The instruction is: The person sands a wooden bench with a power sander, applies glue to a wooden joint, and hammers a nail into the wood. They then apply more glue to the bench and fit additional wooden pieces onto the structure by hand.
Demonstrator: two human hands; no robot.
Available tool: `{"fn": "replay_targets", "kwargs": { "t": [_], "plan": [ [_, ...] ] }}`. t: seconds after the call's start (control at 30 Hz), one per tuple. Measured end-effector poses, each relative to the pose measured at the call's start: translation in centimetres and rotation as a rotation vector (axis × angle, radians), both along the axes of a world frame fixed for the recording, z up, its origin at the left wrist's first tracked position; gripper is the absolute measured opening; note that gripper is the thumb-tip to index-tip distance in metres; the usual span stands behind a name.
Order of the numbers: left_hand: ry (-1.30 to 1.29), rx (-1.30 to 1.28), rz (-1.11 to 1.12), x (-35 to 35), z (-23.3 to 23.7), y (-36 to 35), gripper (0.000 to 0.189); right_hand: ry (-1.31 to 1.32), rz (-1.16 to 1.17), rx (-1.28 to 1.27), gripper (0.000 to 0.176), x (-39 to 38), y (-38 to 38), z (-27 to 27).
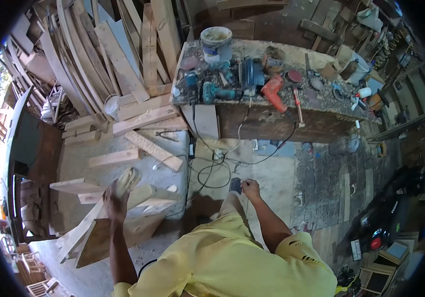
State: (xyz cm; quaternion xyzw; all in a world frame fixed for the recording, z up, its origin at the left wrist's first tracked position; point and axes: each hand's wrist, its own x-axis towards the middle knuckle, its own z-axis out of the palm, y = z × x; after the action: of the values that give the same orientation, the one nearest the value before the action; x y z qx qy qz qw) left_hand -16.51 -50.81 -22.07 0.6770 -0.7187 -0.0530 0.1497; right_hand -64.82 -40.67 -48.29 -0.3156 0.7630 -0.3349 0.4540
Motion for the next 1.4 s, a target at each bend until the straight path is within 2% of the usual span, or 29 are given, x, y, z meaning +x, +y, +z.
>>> {"fn": "replay_targets", "kwargs": {
  "t": [0.07,0.1,0.13,0.2,0.27,0.33,0.37,0.43,0.5,0.57,0.67,0.73,0.77,0.83,0.87,0.93,1.07,1.1,1.17,1.2,1.23,1.27,1.3,1.33,1.4],
  "plan": [
    [-0.005,-0.031,-0.023,0.8,-0.9,0.0,0.060,-0.048,-0.245,-0.249,0.024,-1.2,-2.2,1.4],
    [-0.022,-0.053,-0.044,0.9,-1.3,-0.1,0.060,-0.012,-0.213,-0.258,0.027,-2.9,-3.6,-0.1],
    [-0.017,-0.059,-0.028,0.6,-1.2,-0.3,0.060,-0.009,-0.196,-0.265,0.027,-4.7,-5.2,1.0],
    [-0.115,-0.043,-0.047,-0.2,0.1,0.0,0.059,-0.139,0.004,-0.106,0.025,-8.5,-9.3,3.1],
    [-0.134,0.016,0.034,-2.1,1.7,0.4,0.060,-0.153,0.055,-0.135,0.025,-11.5,-13.6,3.9],
    [-0.168,0.053,0.212,-3.6,2.0,0.8,0.061,0.029,0.074,-0.248,0.024,-14.8,-18.3,5.7],
    [-0.145,0.116,0.279,-4.5,2.5,0.9,0.063,0.040,0.112,-0.414,0.015,-16.5,-21.0,6.0],
    [-0.136,0.138,0.301,-3.6,1.2,0.5,0.063,-0.150,-0.032,-0.511,0.008,-18.7,-26.0,9.3],
    [-0.096,0.184,0.342,-4.5,1.5,0.9,0.064,-0.033,0.069,-0.513,0.017,-21.7,-30.9,10.7],
    [-0.159,0.129,0.320,-4.3,0.7,1.5,0.063,-0.125,0.088,-0.570,0.015,-22.3,-35.4,11.9],
    [-0.188,0.104,0.307,-3.7,0.0,1.6,0.063,-0.158,0.202,-0.569,0.016,-17.9,-40.3,14.6],
    [-0.192,0.113,0.332,-4.5,0.8,1.3,0.064,-0.189,0.331,-0.587,0.019,-12.8,-43.2,14.3],
    [-0.188,0.113,0.319,-5.0,1.0,1.0,0.066,-0.026,0.465,-0.637,0.022,-10.1,-44.8,14.3],
    [-0.200,0.117,0.324,-5.5,1.3,0.7,0.066,0.049,0.599,-0.684,0.027,-4.4,-47.8,13.8],
    [-0.211,0.119,0.301,-5.6,1.5,0.6,0.067,0.104,0.641,-0.694,0.035,-1.9,-49.0,13.9],
    [-0.232,0.132,0.328,-5.7,1.8,0.6,0.068,0.391,0.731,-0.729,0.045,1.8,-51.8,12.6],
    [-0.280,0.154,0.323,-5.2,1.2,0.3,0.076,0.492,0.839,-0.668,0.054,5.6,-55.9,9.8],
    [-0.311,0.162,0.320,-5.0,1.0,0.4,0.075,0.481,0.933,-0.701,0.052,6.0,-57.2,8.9],
    [-0.328,0.190,0.350,-5.0,1.0,0.2,0.073,0.584,1.062,-0.556,0.050,7.4,-59.3,7.9],
    [-0.308,0.182,0.343,-5.0,1.3,0.1,0.072,0.588,0.999,-0.659,0.046,7.7,-59.8,6.0],
    [-0.292,0.177,0.336,-5.0,1.6,0.2,0.071,0.490,0.976,-0.612,0.043,8.0,-60.9,4.2],
    [-0.314,0.179,0.346,-5.3,1.9,0.3,0.072,0.505,0.966,-0.605,0.043,8.0,-62.6,1.4],
    [-0.335,0.175,0.342,-5.7,2.0,0.3,0.073,0.509,1.009,-0.547,0.044,8.1,-62.2,3.1],
    [-0.316,0.139,0.368,-5.9,2.0,0.4,0.078,0.453,1.011,-0.619,0.034,8.0,-61.9,3.6],
    [-0.290,0.101,0.410,-6.3,1.7,0.4,0.084,0.612,0.992,-0.594,0.036,8.4,-61.9,4.1]
  ]
}}
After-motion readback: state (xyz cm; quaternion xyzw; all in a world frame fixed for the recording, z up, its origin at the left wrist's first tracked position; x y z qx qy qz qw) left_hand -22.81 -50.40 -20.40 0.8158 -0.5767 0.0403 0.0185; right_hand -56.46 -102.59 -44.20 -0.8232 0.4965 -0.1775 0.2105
